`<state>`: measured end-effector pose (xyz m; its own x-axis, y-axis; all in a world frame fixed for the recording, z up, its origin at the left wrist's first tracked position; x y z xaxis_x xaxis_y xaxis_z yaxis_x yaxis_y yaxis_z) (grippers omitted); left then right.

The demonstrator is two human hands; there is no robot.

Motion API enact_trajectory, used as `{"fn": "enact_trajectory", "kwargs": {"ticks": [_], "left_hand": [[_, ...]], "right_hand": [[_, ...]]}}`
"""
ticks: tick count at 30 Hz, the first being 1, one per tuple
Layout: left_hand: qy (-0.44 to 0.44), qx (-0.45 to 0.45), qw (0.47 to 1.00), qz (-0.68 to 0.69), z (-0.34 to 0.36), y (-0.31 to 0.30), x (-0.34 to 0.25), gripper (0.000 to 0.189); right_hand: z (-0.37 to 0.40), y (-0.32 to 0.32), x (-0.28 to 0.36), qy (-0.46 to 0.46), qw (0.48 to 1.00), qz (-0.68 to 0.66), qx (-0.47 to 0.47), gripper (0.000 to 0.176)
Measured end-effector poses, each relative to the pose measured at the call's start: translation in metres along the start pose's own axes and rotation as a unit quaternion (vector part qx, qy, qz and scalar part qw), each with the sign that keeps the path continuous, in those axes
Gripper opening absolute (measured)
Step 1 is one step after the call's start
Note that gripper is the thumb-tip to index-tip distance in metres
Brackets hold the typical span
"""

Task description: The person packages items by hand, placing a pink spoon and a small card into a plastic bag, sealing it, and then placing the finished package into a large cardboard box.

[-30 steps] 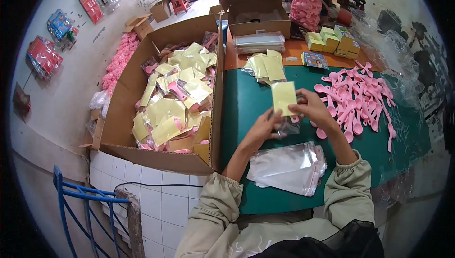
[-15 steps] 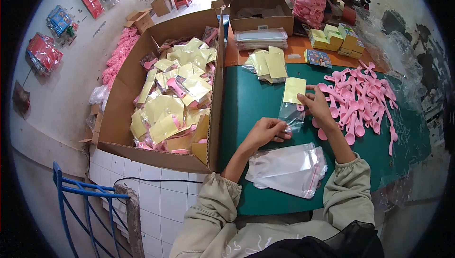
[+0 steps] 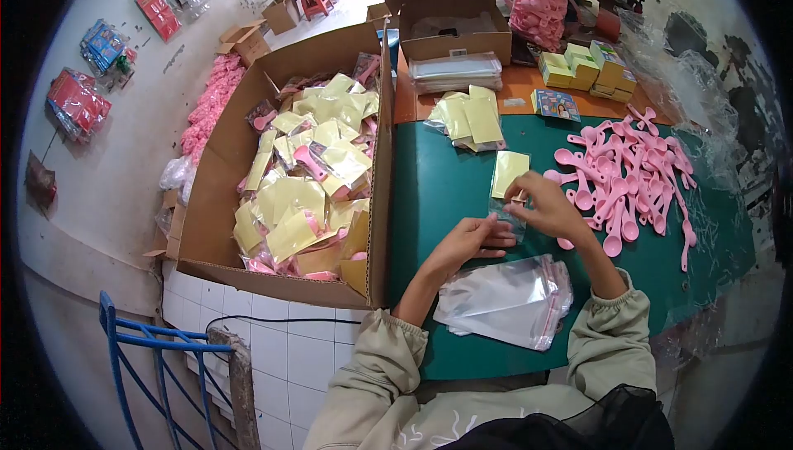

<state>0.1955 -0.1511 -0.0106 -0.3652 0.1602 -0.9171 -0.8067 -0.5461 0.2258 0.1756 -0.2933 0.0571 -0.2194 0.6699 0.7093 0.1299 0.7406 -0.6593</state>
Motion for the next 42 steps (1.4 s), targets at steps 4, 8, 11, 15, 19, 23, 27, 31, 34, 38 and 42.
{"fn": "enact_trajectory", "kwargs": {"ticks": [4,8,11,15,19,23,27,31,34,38,42], "left_hand": [[0.002,0.011,1.000,0.011,0.004,0.000,-0.002,0.068],[-0.028,-0.001,0.999,0.047,0.003,0.000,0.000,0.078],[-0.031,0.018,0.995,0.095,-0.003,-0.002,0.006,0.082],[-0.037,0.020,0.991,0.125,-0.002,-0.001,0.004,0.076],[-0.024,-0.059,0.996,0.065,-0.001,-0.007,0.000,0.053],[0.018,-0.061,0.998,0.023,-0.013,-0.020,0.018,0.038],[0.061,-0.069,0.995,0.050,-0.004,-0.012,-0.005,0.037],[0.025,-0.071,0.993,0.096,-0.008,-0.006,-0.002,0.039],[0.019,-0.069,0.994,0.077,-0.002,-0.001,-0.007,0.040],[0.002,-0.059,0.997,0.043,0.000,0.000,-0.008,0.039],[0.014,-0.044,0.998,0.035,0.009,0.012,-0.025,0.040]], "right_hand": [[0.008,0.018,0.010,-0.027,0.997,-0.019,0.073,0.019],[0.007,0.023,0.012,-0.005,0.996,-0.021,0.085,0.018],[0.008,0.021,0.017,-0.025,0.997,-0.012,0.073,0.018],[0.008,0.027,0.025,-0.064,0.995,0.006,0.079,0.015],[0.014,0.041,0.038,-0.127,0.981,0.104,0.100,0.013],[0.016,0.043,0.048,-0.142,0.974,0.103,0.141,0.012],[0.029,0.009,0.061,-0.120,0.959,-0.122,0.225,0.011],[0.057,-0.080,0.037,-0.006,0.935,-0.284,0.215,0.016],[0.082,-0.183,-0.039,0.126,0.961,-0.237,-0.061,0.005],[0.138,-0.266,-0.127,0.363,0.832,0.381,-0.176,0.023],[0.070,-0.129,-0.036,-0.011,0.991,0.106,-0.077,0.050]]}}
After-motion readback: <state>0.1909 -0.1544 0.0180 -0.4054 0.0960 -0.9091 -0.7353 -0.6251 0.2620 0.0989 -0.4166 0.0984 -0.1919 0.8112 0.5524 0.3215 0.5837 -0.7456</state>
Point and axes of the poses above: each hand's wrist, its own z-axis away from the middle knuckle, its own y-axis out of the palm, x = y × z, the point moved 5 cm from there along -z, towards the middle knuckle, and after that the axes turned 10 degrees about -z, right-handed, at the moved point
